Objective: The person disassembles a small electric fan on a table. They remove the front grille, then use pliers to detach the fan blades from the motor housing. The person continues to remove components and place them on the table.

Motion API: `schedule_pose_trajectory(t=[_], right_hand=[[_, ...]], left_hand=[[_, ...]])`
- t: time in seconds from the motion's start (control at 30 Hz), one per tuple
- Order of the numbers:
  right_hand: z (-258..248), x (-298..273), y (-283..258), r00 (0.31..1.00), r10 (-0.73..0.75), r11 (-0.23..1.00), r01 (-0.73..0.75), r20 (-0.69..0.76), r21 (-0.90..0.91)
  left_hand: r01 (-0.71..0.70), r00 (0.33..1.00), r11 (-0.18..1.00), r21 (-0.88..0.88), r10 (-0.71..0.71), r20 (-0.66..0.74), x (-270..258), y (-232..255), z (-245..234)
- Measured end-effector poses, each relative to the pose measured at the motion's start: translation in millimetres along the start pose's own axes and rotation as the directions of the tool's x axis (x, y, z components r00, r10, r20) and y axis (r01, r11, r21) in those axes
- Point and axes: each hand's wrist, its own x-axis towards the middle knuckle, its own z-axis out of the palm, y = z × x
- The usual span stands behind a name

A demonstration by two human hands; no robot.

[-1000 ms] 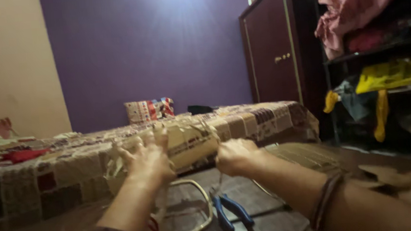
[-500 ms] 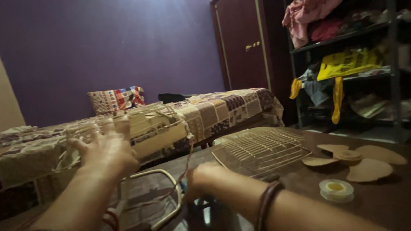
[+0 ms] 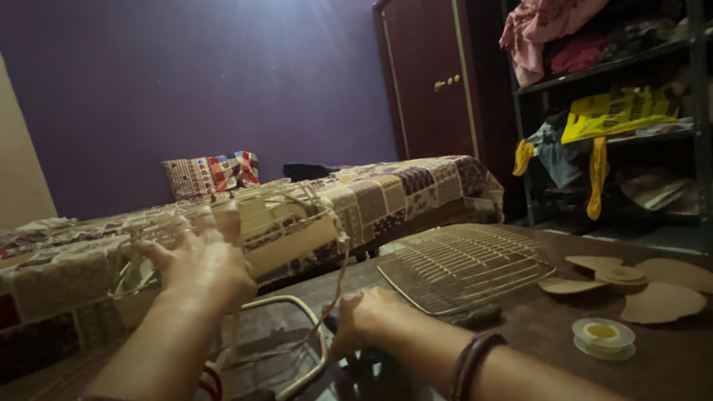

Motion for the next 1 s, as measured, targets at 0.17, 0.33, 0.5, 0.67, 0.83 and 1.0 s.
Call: schedule_pose_trajectory(t=[0.17, 0.33, 0.5, 0.67, 0.83, 1.0], right_hand=[[-17, -8, 16, 0.997, -0.026, 0.989, 0.014, -0.077, -0.148], [-47, -24, 38, 0.996, -0.044, 0.942, 0.016, -0.076, -0.334], [-89, -53, 58, 0.973, -0.043, 0.901, -0.061, -0.228, -0.43], [-142, -82, 71, 0.958, -0.103, 0.729, -0.111, -0.268, -0.676], [-179, -120, 84, 0.888, -0.341, 0.615, -0.038, -0.309, -0.787], [-206, -137, 83, 0.845, -0.427, 0.62, 0.013, -0.324, -0.785]], left_hand=[[-0.011, 1.0, 0.999, 0.041, 0.01, 0.004, 0, 1, 0], [-0.001, 1.0, 1.0, -0.014, 0.001, -0.009, -1, 3, -3], [0.016, 0.999, 1.0, -0.009, -0.016, 0.028, -8, 5, -7], [0.0, 1.0, 1.0, 0.026, 0.0, -0.015, -5, 7, -5], [-0.013, 1.0, 0.999, 0.035, 0.014, -0.027, -3, 6, 0], [-0.014, 1.0, 0.999, 0.046, 0.015, -0.01, -5, 7, -3]])
